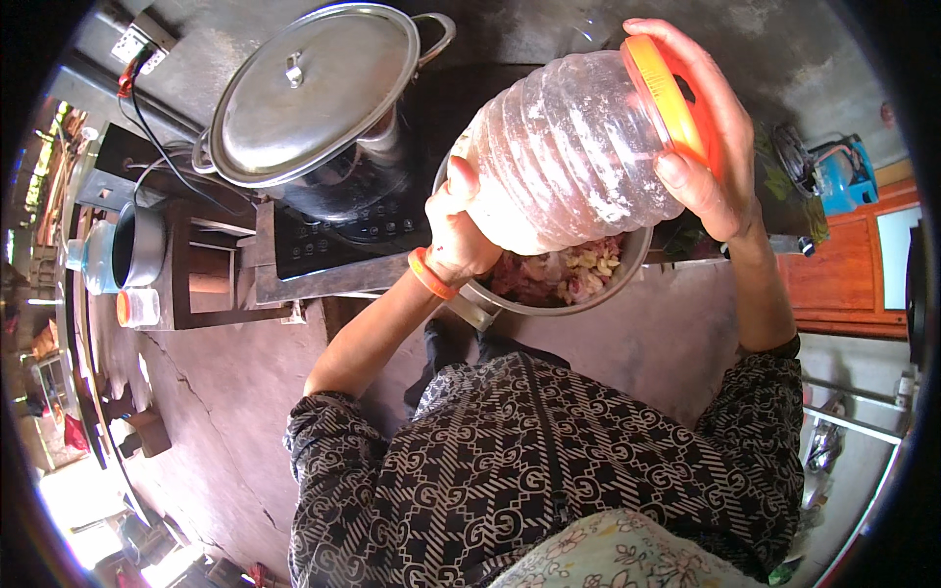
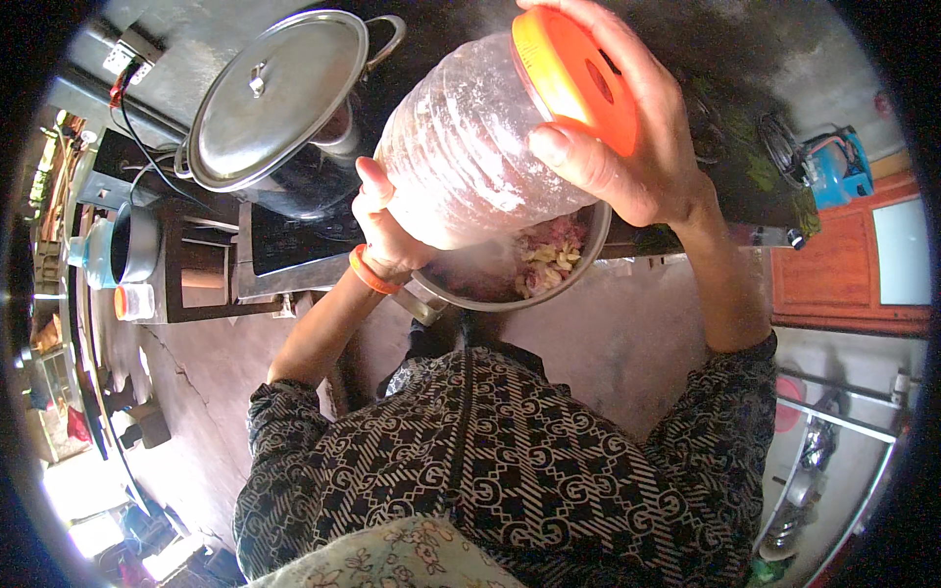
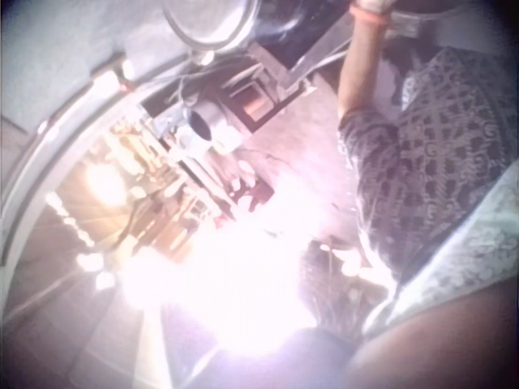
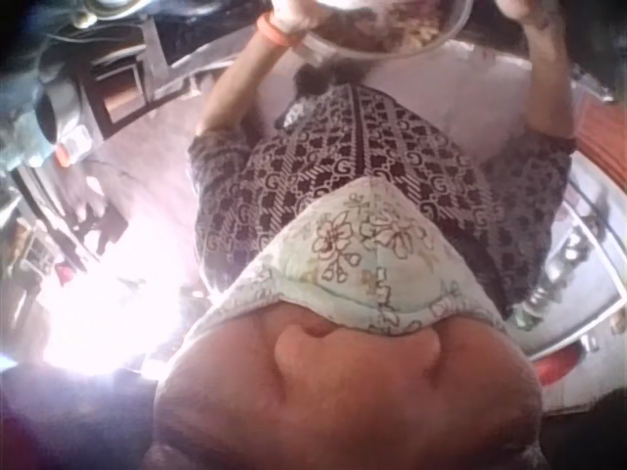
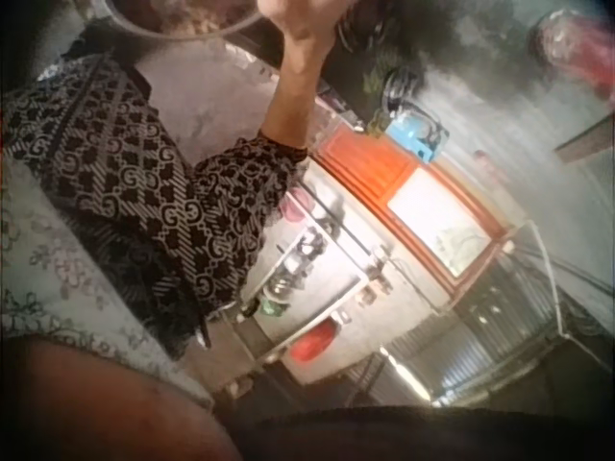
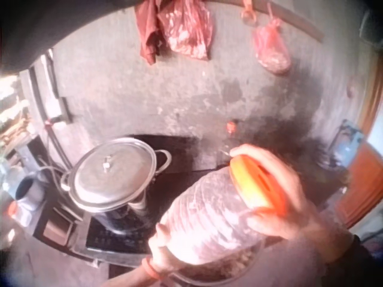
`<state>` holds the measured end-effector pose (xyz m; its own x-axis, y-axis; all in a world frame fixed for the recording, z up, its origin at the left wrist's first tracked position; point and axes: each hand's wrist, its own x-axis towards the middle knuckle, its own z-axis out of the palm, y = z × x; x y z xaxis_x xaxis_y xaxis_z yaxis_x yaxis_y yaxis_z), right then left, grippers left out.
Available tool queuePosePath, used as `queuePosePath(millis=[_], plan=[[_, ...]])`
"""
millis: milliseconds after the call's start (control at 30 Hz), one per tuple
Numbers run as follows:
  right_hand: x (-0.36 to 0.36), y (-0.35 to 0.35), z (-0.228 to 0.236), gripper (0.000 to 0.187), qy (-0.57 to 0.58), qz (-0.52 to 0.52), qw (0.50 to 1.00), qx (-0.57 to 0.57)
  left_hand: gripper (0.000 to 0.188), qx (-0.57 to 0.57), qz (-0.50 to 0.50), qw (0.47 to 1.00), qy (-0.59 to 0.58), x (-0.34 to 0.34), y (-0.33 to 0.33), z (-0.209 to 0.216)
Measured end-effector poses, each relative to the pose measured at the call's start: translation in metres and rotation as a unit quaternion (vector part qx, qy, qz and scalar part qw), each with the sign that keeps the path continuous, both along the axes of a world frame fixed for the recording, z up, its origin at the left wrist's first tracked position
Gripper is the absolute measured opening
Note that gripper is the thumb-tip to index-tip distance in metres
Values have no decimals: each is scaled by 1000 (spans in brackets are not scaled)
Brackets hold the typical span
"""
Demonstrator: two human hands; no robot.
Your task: The person sits on the floor and chops garlic on a wooden board using a cleaver, then transfers the chopped garlic into a pot containing raw meat. They add salt and liquid seasoning from containers, then mix the contents by hand.
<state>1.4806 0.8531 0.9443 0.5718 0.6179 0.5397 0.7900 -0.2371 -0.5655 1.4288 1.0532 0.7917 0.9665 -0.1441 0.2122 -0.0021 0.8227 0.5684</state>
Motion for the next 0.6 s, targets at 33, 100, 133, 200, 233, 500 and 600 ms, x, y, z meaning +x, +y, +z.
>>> queuePosePath(millis=[33, 100, 133, 200, 233, 500, 600], plan=[[-1, 3, 3, 87, -2, 9, 1000, 5, 104, 0, 1, 1000, -10, 0, 3, 3], [-2, 11, 9, 87, -6, 26, 1000, 15, 94, -30, -19, 999, 15, -4, 8, 9], [-5, 15, 13, 86, -33, 45, 998, 3, 90, -45, -28, 998, 27, -7, 9, 12], [0, 22, 26, 83, -190, 169, 964, -76, 89, -65, -32, 989, 132, -16, 4, 15], [-1, 24, 33, 81, -244, 198, 940, -129, 89, -78, -31, 979, 184, -20, 1, 15], [-12, 14, 78, 74, -228, 269, 920, -169, 87, -241, -178, 930, 213, -22, 69, 10], [3, 2, 57, 74, 17, 214, 976, 37, 87, -260, -159, 939, 158, -32, 75, 6]])
